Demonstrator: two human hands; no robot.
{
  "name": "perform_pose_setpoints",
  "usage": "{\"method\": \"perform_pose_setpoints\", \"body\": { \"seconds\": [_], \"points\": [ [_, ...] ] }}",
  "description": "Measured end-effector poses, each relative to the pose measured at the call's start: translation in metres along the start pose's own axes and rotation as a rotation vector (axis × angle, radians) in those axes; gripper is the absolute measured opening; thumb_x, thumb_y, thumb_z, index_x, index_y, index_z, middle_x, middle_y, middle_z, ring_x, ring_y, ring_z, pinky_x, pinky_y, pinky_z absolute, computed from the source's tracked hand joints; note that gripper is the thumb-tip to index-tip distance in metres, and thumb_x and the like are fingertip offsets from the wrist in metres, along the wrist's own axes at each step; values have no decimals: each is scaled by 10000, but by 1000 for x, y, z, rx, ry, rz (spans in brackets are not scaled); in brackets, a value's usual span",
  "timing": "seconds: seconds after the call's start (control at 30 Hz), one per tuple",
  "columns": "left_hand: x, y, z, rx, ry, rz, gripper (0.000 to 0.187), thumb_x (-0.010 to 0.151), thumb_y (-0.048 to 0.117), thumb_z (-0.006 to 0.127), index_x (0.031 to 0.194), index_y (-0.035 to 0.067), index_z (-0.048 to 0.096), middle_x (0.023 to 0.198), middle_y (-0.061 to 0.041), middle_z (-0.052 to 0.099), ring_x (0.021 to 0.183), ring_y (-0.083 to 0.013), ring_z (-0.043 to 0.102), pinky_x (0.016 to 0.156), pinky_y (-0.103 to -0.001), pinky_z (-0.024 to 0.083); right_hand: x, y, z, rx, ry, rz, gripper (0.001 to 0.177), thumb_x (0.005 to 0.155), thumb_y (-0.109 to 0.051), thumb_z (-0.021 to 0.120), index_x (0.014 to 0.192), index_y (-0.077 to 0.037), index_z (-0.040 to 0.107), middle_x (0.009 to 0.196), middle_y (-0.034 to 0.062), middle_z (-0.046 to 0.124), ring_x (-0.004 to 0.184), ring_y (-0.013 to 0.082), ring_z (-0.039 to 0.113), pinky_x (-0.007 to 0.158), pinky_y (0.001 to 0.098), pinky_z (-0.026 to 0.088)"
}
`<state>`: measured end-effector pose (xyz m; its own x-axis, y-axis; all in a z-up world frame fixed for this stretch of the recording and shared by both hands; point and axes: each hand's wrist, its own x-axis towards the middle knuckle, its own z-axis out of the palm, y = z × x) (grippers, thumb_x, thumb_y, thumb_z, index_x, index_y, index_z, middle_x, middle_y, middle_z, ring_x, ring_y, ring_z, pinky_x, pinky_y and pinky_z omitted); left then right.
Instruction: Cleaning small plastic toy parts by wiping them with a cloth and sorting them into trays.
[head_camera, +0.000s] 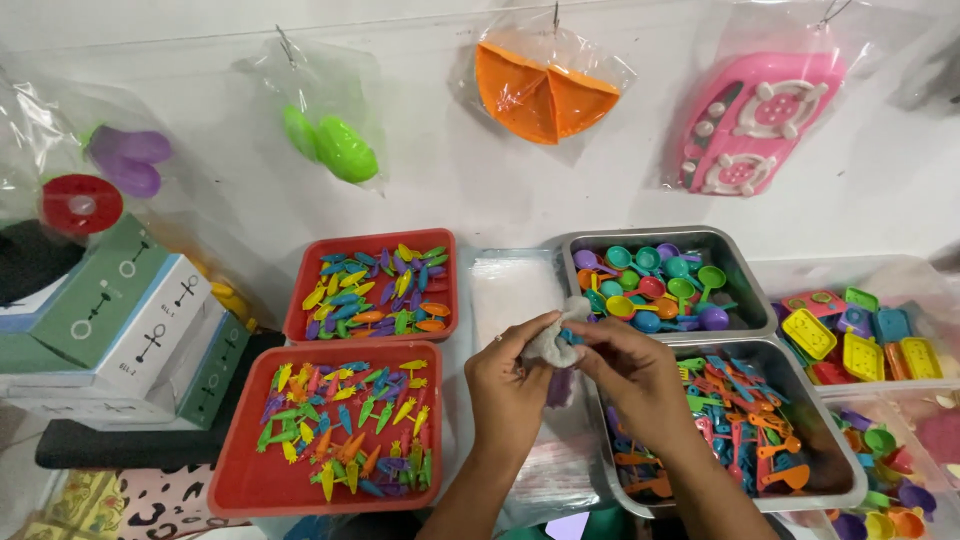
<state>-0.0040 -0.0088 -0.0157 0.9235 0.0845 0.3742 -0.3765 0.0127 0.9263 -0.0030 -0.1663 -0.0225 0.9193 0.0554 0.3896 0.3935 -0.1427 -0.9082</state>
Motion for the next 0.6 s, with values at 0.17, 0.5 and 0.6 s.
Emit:
{"method": "perform_pose_setpoints", "body": {
  "seconds": [0.17,0.5,0.6],
  "points": [
    [4,5,-4,222,-57,223,422,693,-112,715,1089,30,746,881,-91,770,669,-158,671,581,-280,533,3,27,-13,444,-58,154,489,874,105,685,1310,-43,520,873,95,703,765,142,632,705,257,504],
    [27,-10,-27,-245,1,-227,343,924,1,615,1252,-1,716,1017,-137,727,995,-182,612,913,-395,567,11,5,-13,-84,47,242,326,921,50,653,1232,-25,715,881,169,809,749,202,721,740,376,628],
    [43,-40,-46,-634,87,-458,547,974,245,483,1471,16,473,827,-57,605,734,-194,593,622,-321,502,17,0,-6,-261,129,236,282,914,45,670,1158,-62,761,905,161,808,794,218,747,736,387,626]
  ]
}}
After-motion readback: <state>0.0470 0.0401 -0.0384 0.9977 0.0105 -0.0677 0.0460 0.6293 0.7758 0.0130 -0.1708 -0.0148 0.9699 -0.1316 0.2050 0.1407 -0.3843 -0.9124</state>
